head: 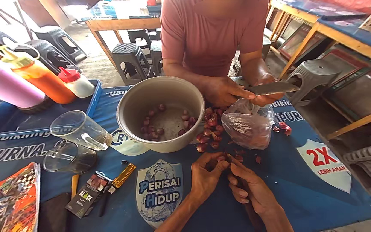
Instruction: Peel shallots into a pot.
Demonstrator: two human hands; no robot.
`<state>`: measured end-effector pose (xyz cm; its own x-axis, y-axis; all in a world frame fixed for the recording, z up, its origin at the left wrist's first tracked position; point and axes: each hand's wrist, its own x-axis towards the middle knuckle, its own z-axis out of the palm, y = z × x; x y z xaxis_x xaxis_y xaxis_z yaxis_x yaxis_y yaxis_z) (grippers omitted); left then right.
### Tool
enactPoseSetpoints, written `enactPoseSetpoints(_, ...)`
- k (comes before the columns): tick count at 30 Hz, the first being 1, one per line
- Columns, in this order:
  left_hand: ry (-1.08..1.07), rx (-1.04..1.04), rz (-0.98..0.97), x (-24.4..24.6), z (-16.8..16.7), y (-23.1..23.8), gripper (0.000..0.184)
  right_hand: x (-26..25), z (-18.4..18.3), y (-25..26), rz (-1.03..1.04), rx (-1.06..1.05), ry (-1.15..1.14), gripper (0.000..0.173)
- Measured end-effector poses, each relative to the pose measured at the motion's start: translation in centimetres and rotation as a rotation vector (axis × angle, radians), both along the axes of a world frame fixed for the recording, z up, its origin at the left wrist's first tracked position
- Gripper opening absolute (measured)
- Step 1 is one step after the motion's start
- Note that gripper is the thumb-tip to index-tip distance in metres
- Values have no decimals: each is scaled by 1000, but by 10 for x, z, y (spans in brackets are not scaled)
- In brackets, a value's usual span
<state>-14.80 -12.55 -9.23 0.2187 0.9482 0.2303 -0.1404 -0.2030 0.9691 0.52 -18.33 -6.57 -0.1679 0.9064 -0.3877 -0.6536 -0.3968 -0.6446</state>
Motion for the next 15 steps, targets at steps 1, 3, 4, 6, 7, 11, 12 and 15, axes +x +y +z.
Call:
enactPoseSetpoints(1,-27,-57,-14,0,3,0,26,1,1,0,6,9,-29,44)
enactPoseSetpoints(3,-78,-174,-37,-2,8,2,25,2,3,0,22,29,-86,51)
enactPoseSetpoints(4,-101,-217,-48,-3,9,3,23,3,3,-1,40,42,-109,54)
enactPoseSetpoints(6,-129,-265,-66,-4,10,5,19,5,2,-2,58,77,-155,56)
enactPoseSetpoints(7,-134,-277,-78,-5,11,6,18,6,2,-2,66,96,-184,55)
enactPoseSetpoints(11,-172,-285,-135,-6,11,6,14,10,3,-3,61,116,-271,57)
enactPoseSetpoints(12,-182,-280,-145,-5,10,6,14,10,4,-3,43,102,-278,55)
enactPoseSetpoints(15,-178,-241,-156,-3,8,4,14,12,5,-4,40,74,-222,49)
